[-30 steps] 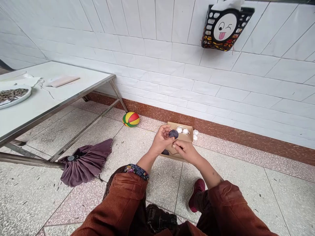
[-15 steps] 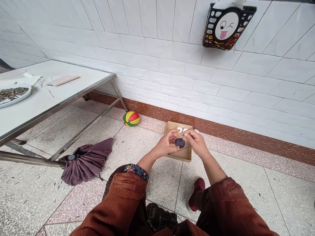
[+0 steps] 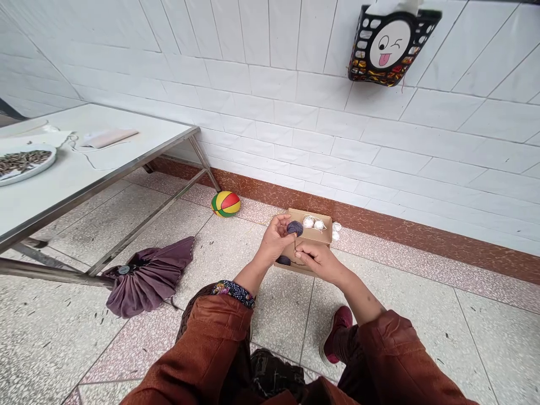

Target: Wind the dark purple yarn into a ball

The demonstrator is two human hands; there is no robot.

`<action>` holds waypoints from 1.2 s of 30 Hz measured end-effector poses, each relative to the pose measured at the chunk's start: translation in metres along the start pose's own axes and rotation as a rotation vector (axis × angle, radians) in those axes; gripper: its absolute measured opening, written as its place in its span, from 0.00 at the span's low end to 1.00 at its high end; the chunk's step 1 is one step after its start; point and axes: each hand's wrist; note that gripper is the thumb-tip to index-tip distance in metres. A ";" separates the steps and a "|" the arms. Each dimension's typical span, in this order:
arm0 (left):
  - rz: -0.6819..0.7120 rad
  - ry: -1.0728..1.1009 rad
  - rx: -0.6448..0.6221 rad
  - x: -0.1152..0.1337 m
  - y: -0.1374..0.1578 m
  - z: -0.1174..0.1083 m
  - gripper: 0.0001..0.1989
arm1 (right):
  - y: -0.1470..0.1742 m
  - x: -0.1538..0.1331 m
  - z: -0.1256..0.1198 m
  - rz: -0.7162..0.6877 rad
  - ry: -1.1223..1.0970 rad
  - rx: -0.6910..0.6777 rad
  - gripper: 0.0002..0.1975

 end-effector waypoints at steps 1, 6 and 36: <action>0.001 -0.036 0.002 0.000 0.000 0.000 0.29 | 0.000 -0.004 -0.004 -0.006 -0.012 0.008 0.17; 0.000 -0.219 -0.024 -0.005 0.003 0.004 0.32 | 0.003 -0.007 -0.026 0.081 -0.017 0.197 0.18; 0.011 -0.167 0.031 0.003 -0.001 -0.007 0.28 | 0.001 0.002 -0.008 0.057 0.007 0.057 0.19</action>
Point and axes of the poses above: each hand's wrist, its own y-axis away from the middle knuckle, its own z-axis out of the palm, x = y × z, and after that the axes turned 11 degrees about -z, right-handed
